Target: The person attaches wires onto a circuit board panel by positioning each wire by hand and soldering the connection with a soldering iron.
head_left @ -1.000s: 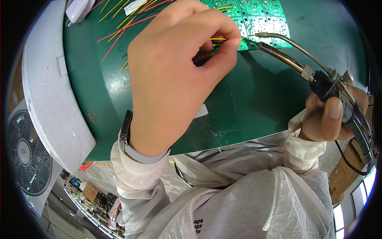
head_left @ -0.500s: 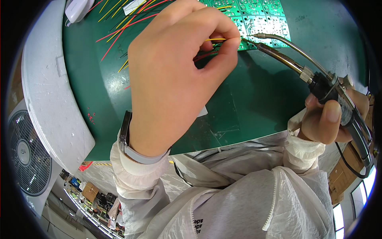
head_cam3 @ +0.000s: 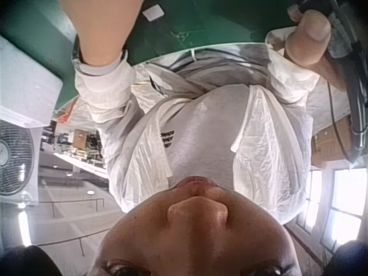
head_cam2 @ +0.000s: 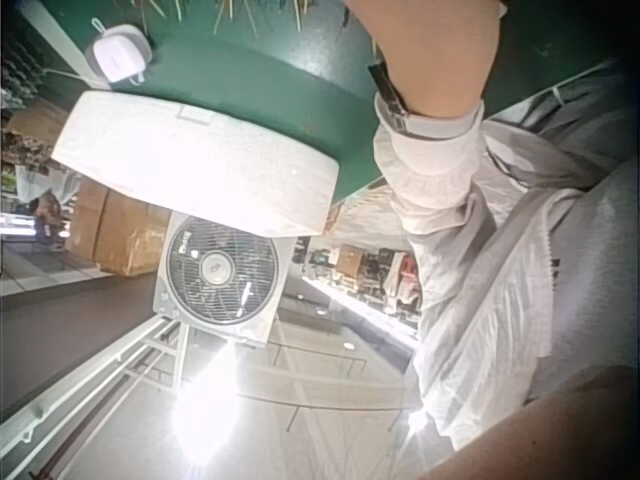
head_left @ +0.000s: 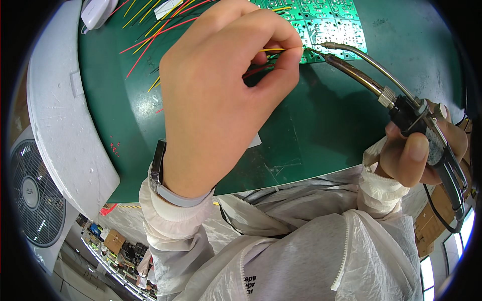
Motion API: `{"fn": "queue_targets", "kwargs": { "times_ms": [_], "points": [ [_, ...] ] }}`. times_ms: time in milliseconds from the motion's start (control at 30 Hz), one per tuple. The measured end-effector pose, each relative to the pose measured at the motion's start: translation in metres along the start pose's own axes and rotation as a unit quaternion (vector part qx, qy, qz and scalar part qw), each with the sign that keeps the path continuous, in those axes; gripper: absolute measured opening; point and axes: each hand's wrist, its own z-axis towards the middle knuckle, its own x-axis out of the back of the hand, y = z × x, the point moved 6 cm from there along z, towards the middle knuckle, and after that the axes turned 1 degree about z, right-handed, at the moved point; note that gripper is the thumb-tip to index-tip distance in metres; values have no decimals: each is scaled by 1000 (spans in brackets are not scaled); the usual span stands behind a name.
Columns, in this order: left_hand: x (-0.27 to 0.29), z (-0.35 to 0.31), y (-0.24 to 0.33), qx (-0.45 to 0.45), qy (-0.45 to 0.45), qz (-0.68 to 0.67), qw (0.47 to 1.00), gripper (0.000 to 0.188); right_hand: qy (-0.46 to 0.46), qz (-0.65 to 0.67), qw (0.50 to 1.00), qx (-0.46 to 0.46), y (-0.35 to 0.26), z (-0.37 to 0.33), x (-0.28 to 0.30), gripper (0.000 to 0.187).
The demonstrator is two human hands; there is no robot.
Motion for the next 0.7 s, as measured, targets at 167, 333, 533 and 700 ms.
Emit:
{"fn": "queue_targets", "kwargs": {
  "times_ms": [167,333,533,700],
  "points": [
    [-3,8,4,62,-82,40,994,11,-12,5,1000,5,-1,0,2,37],
    [-1,10,7,69,-94,28,993,10,-47,19,999,-13,0,2,1,40],
    [-2,7,7,53,-60,33,996,11,28,-53,998,-27,-8,-1,-4,41],
    [-6,-5,-1,47,15,-12,999,12,30,-48,998,-32,-9,1,-5,41]
  ]
}}
